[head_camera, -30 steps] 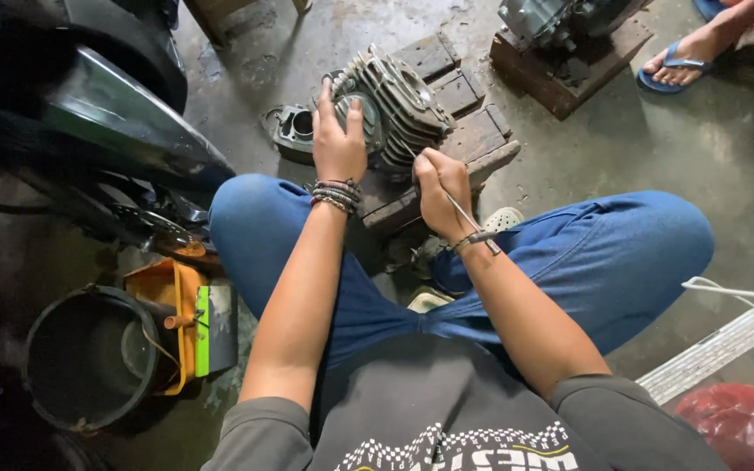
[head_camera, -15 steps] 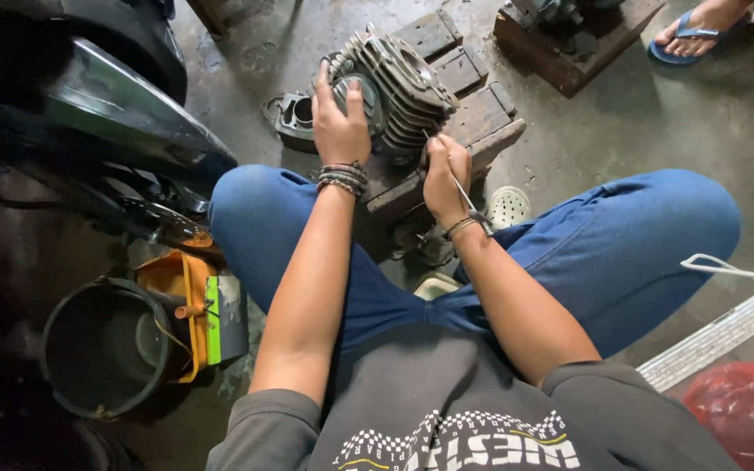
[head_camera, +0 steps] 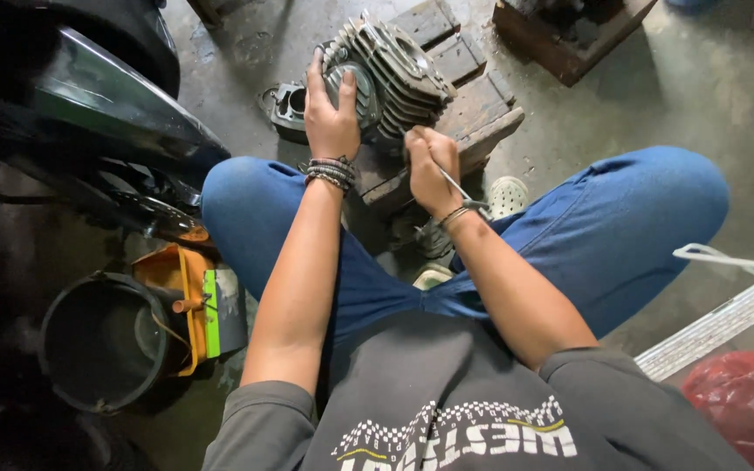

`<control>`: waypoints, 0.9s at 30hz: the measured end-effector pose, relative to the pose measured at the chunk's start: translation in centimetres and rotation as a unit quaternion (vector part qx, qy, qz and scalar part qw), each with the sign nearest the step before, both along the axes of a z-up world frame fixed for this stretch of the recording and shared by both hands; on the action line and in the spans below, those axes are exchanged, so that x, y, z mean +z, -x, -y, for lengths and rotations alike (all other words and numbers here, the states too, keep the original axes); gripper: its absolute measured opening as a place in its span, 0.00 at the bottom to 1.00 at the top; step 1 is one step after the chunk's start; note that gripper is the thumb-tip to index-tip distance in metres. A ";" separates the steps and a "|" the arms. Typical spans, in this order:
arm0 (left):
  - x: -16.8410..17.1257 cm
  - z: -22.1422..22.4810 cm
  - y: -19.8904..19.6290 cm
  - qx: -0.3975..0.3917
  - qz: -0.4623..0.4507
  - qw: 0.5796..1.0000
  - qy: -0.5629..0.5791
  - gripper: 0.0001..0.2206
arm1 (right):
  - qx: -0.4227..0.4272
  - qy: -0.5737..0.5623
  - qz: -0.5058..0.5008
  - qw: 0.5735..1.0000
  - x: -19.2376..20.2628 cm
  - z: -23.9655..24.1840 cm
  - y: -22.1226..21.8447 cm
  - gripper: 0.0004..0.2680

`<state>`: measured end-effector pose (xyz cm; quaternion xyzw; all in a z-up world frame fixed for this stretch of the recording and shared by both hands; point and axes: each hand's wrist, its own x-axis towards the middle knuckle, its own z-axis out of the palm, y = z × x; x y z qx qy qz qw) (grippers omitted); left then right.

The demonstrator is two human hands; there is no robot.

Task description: Cleaning and inspecting a motorcycle engine block using a small metal tool to clear debris from fins and passages.

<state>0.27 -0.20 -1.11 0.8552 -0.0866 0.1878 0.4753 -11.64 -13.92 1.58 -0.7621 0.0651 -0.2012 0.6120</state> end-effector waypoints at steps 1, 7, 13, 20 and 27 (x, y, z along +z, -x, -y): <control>-0.1 -0.2 0.3 -0.002 -0.003 1.000 -0.005 0.28 | -0.002 -0.005 -0.003 1.000 0.3 0.1 0.8 0.11; 0.4 0.0 0.2 -0.014 -0.027 0.999 -0.012 0.31 | -0.018 0.026 0.044 0.999 0.0 2.3 1.0 0.12; 0.6 -0.1 0.4 -0.015 -0.046 0.999 -0.003 0.33 | -0.039 0.046 0.060 0.996 -0.1 2.3 1.5 0.11; 0.6 -0.1 0.5 -0.016 -0.047 0.999 -0.008 0.33 | -0.031 -0.010 0.040 0.999 -2.3 3.0 0.0 0.11; 0.6 0.0 0.5 -0.011 -0.033 0.999 -0.003 0.32 | -0.001 -0.044 0.044 0.998 -2.9 3.4 -0.5 0.11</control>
